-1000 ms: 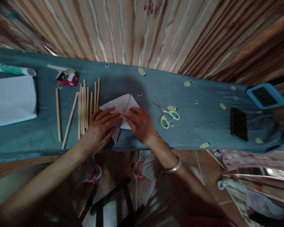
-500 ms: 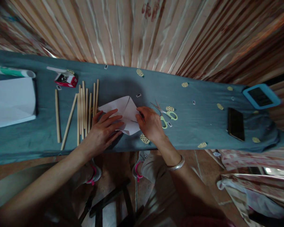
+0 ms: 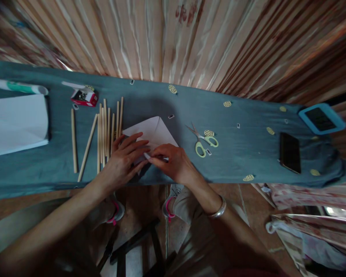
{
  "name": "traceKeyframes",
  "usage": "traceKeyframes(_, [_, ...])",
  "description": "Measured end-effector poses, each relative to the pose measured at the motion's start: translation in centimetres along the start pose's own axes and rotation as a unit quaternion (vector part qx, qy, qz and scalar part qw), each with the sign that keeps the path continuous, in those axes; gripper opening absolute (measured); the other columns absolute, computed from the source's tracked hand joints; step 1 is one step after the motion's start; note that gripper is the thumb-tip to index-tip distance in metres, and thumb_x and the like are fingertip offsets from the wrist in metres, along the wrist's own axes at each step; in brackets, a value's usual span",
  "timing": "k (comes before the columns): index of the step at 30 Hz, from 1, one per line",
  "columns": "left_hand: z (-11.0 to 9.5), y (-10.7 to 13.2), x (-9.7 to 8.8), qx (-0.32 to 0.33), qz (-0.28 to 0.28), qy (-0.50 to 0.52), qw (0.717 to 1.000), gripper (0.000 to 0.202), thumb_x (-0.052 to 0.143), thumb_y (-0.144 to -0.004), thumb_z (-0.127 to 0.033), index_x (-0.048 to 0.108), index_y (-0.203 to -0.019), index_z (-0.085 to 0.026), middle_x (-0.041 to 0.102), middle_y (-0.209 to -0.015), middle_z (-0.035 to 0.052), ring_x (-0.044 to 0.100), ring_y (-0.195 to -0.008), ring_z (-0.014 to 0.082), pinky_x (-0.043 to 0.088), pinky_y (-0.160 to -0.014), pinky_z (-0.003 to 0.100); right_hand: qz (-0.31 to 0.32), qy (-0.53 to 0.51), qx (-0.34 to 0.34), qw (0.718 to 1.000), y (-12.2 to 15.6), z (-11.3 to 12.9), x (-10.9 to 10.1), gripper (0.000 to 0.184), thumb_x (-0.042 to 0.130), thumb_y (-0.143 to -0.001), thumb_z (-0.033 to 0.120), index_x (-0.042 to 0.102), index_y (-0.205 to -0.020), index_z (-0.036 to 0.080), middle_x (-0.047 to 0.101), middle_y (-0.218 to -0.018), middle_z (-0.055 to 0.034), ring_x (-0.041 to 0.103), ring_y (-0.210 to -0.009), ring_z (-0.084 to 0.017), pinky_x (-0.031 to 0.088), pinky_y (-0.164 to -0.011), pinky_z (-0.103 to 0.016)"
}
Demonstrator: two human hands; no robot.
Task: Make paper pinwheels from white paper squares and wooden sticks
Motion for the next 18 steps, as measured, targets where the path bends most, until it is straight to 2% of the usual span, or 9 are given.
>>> traceKeyframes(5, [0.2, 0.1, 0.1, -0.016, -0.007, 0.004, 1.000, 0.033, 0.055, -0.091, -0.028, 0.059, -0.121, -0.014, 0.063, -0.129, 0.0124, 0.042, -0.135, 0.0299, 0.027, -0.112, 0.056, -0.040, 0.024, 0.085, 0.995, -0.3, -0.9, 0.6, 0.005, 0.064, -0.082, 0.019, 0.069, -0.080, 0.018, 0.072, -0.076, -0.0010, 0.065, -0.069, -0.014, 0.049, -0.067, -0.025])
traceKeyframes(9, [0.3, 0.2, 0.4, -0.010, -0.009, 0.015, 1.000, 0.035, 0.054, -0.091, -0.022, 0.057, -0.124, -0.011, 0.062, -0.129, 0.0144, 0.048, -0.130, 0.0297, 0.036, -0.109, 0.053, -0.048, 0.065, 0.124, 0.989, -0.6, -0.8, 1.0, 0.007, 0.064, -0.081, 0.018, 0.065, -0.088, 0.019, 0.072, -0.077, -0.0008, 0.067, -0.070, -0.015, 0.050, -0.068, -0.026])
traceKeyframes(12, [0.5, 0.2, 0.6, 0.002, -0.010, 0.021, 1.000, 0.034, 0.052, -0.091, -0.019, 0.058, -0.123, -0.008, 0.062, -0.128, 0.0165, 0.051, -0.127, 0.0301, 0.041, -0.107, 0.051, -0.058, 0.108, 0.124, 0.985, -0.8, -0.6, 1.0, 0.013, 0.065, -0.081, 0.018, 0.062, -0.093, 0.018, 0.072, -0.081, -0.0020, 0.068, -0.072, -0.016, 0.050, -0.069, -0.026])
traceKeyframes(16, [0.5, 0.2, 0.7, 0.015, -0.003, 0.021, 1.000, 0.031, 0.048, -0.092, -0.016, 0.061, -0.118, -0.007, 0.063, -0.126, 0.0175, 0.051, -0.127, 0.0304, 0.044, -0.106, 0.051, -0.046, 0.170, 0.087, 0.980, -1.0, -0.4, 1.2, 0.007, 0.060, -0.085, 0.020, 0.064, -0.091, 0.018, 0.072, -0.081, -0.0036, 0.067, -0.074, -0.018, 0.049, -0.072, -0.029])
traceKeyframes(18, [0.5, 0.2, 0.7, 0.019, -0.007, 0.020, 1.000, 0.030, 0.045, -0.093, -0.015, 0.062, -0.116, -0.005, 0.063, -0.125, 0.0183, 0.051, -0.127, 0.0303, 0.046, -0.105, 0.050, -0.042, 0.192, 0.064, 0.978, -1.0, -0.3, 1.3, 0.010, 0.059, -0.087, 0.020, 0.067, -0.092, 0.018, 0.073, -0.083, -0.0048, 0.066, -0.076, -0.019, 0.050, -0.074, -0.030])
Point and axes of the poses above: each hand's wrist, its own y-axis away from the middle knuckle, its own x-axis out of the palm, z = x × y, the point moved 3 cm from there along -y, towards the middle knuckle
